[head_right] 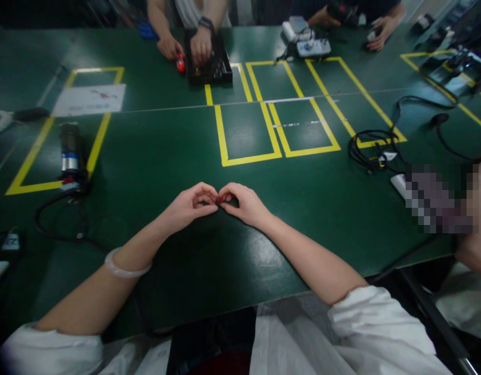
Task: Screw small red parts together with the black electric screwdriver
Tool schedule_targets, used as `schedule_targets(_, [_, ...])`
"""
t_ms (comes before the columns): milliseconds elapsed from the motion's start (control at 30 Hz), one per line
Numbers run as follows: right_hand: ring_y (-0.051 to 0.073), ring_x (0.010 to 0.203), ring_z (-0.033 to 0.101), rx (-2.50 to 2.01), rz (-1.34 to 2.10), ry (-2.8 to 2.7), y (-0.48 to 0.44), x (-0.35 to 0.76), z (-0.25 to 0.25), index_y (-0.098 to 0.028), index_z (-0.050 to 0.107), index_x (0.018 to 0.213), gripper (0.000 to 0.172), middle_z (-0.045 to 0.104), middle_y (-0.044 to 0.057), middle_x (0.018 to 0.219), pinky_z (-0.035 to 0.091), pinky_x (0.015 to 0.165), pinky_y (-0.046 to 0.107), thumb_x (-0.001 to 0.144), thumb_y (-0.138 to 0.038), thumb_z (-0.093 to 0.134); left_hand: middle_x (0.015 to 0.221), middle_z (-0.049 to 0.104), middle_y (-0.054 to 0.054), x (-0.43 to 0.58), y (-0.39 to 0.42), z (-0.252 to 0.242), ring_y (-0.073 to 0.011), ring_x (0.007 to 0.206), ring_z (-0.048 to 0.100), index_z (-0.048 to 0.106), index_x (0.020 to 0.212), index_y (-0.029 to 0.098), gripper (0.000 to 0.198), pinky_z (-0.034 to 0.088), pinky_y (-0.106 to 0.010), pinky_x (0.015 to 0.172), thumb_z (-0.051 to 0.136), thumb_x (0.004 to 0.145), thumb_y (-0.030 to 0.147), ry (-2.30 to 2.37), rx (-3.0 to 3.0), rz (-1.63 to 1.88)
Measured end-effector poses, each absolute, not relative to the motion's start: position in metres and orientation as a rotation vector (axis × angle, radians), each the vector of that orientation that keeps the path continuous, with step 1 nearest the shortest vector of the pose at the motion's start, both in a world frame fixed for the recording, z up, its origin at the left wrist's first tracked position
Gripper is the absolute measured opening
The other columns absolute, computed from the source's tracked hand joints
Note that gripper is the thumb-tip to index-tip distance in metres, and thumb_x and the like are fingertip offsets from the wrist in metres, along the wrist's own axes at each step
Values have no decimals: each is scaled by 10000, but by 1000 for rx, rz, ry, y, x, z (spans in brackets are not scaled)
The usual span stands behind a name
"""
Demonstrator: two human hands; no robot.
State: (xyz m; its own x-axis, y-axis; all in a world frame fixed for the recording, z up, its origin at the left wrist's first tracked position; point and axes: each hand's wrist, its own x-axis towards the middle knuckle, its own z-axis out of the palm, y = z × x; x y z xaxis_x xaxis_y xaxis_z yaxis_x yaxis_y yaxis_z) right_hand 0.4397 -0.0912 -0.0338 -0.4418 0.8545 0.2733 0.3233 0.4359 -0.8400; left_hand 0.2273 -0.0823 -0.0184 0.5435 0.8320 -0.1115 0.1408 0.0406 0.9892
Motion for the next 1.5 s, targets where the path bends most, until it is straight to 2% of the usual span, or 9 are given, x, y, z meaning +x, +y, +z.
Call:
schedule_targets(200, [164, 849, 650, -1012, 923, -2007, -92, 440, -34, -206, 594, 958, 166, 673, 17, 917, 492, 798, 303, 827, -109, 626, 1024, 644, -58, 229, -83, -17, -143, 892, 637, 580, 1045, 154, 342, 512, -292, 841, 759, 783, 280, 901, 1476, 654])
schedule_targets(467, [175, 843, 615, -1036, 776, -2092, -92, 439, -32, -200, 592, 949, 172, 633, 20, 875, 456, 779, 304, 813, -97, 615, 961, 623, -47, 233, -88, -13, -148, 870, 622, 563, 1003, 160, 341, 515, -239, 698, 758, 782, 331, 999, 1526, 638])
schedule_targets(700, [177, 833, 619, -1038, 788, -2027, -93, 440, -28, -213, 592, 961, 140, 636, 26, 887, 478, 784, 313, 843, -147, 626, 967, 606, -46, 230, -85, -16, -141, 858, 612, 571, 1033, 156, 277, 539, -274, 746, 683, 848, 329, 983, 1502, 650])
schedule_targets(1067, [166, 822, 623, -1010, 857, -1969, -92, 441, -31, -201, 604, 961, 116, 649, 30, 899, 496, 776, 305, 855, -178, 647, 907, 609, -34, 232, -84, -10, -133, 804, 607, 565, 1014, 145, 285, 547, -279, 729, 696, 828, 317, 958, 1433, 656])
schedule_targets(1200, [146, 776, 618, -1004, 939, -1934, -90, 442, -32, -191, 606, 945, 112, 649, 17, 868, 502, 737, 281, 844, -183, 655, 917, 608, -44, 232, -86, -11, -148, 838, 609, 570, 1023, 143, 306, 546, -280, 721, 662, 855, 382, 971, 1443, 645])
schedule_targets(1367, [130, 742, 617, -1020, 1031, -1884, -88, 443, -35, -183, 605, 951, 123, 653, 6, 837, 508, 725, 272, 840, -196, 655, 1038, 640, -90, 223, -79, -11, -192, 952, 633, 581, 1117, 146, 387, 550, -314, 773, 560, 920, 478, 1039, 1497, 677])
schedule_targets(1500, [131, 732, 615, -1004, 1050, -1869, -87, 442, -36, -181, 613, 954, 126, 651, 3, 814, 506, 728, 280, 836, -193, 653, 1164, 641, -111, 193, -62, 0, -210, 1029, 630, 587, 1186, 159, 399, 520, -356, 902, 502, 953, 472, 1231, 1642, 783])
